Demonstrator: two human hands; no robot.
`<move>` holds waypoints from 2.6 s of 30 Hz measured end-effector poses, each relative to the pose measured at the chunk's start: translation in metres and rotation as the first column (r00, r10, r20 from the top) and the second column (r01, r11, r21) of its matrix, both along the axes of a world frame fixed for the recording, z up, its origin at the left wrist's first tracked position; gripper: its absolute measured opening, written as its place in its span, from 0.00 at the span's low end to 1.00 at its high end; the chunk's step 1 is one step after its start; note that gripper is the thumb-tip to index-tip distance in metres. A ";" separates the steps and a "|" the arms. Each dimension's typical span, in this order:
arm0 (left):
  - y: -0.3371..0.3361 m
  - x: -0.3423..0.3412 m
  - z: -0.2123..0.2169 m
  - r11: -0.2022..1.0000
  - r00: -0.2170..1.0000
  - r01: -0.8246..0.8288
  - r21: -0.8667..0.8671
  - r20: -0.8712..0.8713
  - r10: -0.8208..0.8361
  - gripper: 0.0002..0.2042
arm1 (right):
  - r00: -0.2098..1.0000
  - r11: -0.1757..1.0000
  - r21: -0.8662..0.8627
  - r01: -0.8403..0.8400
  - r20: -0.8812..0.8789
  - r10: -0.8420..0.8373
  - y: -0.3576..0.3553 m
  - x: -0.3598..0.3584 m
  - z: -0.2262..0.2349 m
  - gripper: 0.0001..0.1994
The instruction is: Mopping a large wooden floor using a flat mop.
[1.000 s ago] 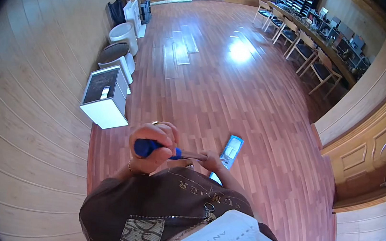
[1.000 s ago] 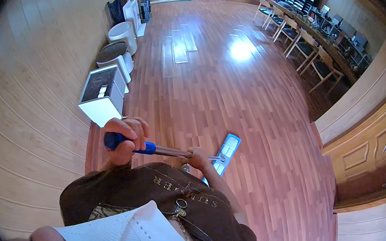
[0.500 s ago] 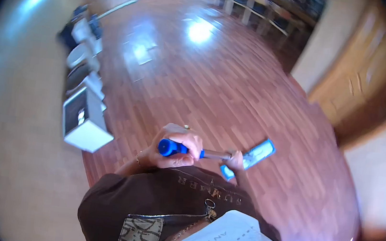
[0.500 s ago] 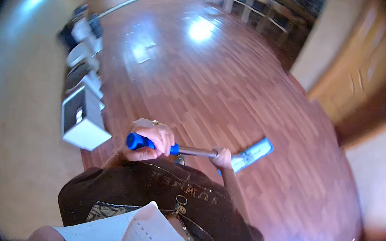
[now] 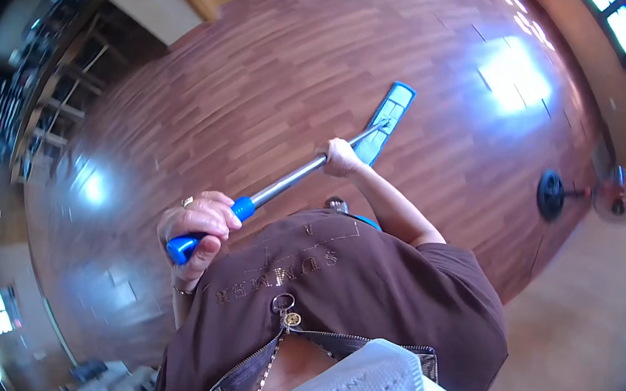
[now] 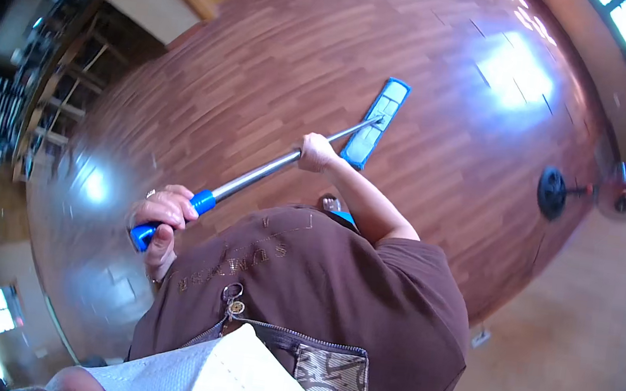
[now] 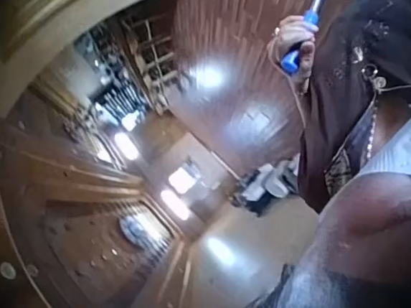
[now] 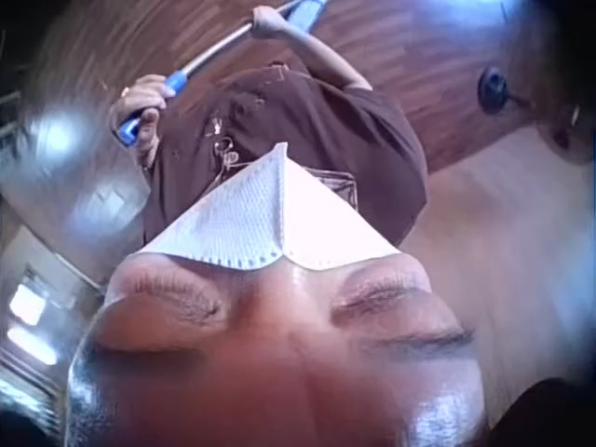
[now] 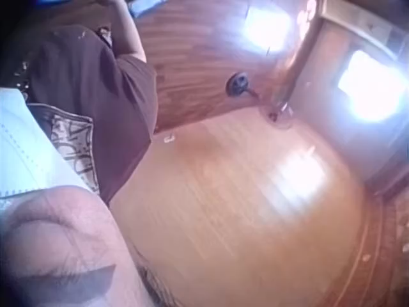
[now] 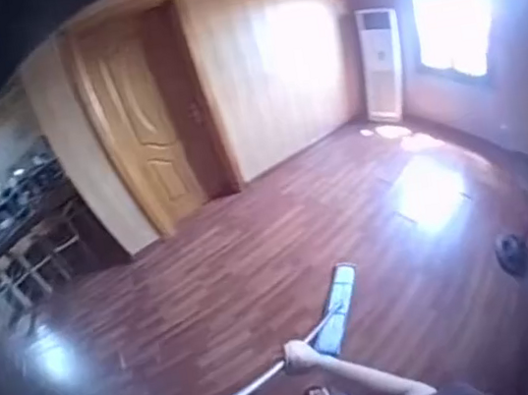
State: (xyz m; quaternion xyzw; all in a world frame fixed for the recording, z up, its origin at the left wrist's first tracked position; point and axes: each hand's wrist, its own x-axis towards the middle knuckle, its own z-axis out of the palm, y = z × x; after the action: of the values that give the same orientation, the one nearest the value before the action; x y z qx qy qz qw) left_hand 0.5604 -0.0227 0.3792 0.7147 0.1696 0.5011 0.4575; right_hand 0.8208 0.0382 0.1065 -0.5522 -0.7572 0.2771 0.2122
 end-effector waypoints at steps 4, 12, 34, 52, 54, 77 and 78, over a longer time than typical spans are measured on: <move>0.031 0.020 -0.021 0.981 0.984 0.176 -0.083 0.034 -0.174 0.11 | 0.967 0.968 -0.021 0.250 0.047 -0.249 -0.025 0.039 -0.014 0.04; 0.039 0.054 -0.058 0.840 0.872 0.488 -0.239 0.095 -0.480 0.06 | 0.809 0.809 -0.028 0.587 0.061 -0.585 -0.130 0.070 -0.041 0.04; 0.045 0.109 -0.094 0.236 0.297 0.800 -0.552 0.023 -0.954 0.08 | 0.267 0.254 -0.138 0.957 0.081 -0.960 -0.312 0.000 -0.085 0.10; 0.082 0.198 -0.051 0.536 0.508 0.783 -0.316 -0.174 -0.844 0.07 | 0.548 0.577 0.256 0.776 0.181 -0.817 -0.178 0.183 -0.053 0.07; 0.078 0.201 -0.057 0.594 0.563 0.746 -0.301 -0.192 -0.804 0.08 | 0.544 0.601 0.103 0.793 0.324 -0.774 -0.161 0.206 -0.065 0.04; 0.001 0.068 0.023 0.882 0.988 0.078 0.465 -0.156 -0.005 0.08 | 0.992 0.992 -0.040 -0.119 -0.050 0.117 0.046 0.003 -0.008 0.09; -0.007 0.056 0.025 0.876 0.988 0.058 0.479 -0.150 0.017 0.09 | 0.980 0.976 -0.097 -0.193 0.034 0.197 0.053 -0.023 -0.028 0.10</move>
State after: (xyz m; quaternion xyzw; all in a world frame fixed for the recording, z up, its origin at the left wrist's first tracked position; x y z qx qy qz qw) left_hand 0.6168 -0.0296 0.4046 0.8434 0.0659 0.4675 0.2563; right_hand 0.7978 0.0910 0.0789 -0.4902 -0.7984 0.3196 0.1416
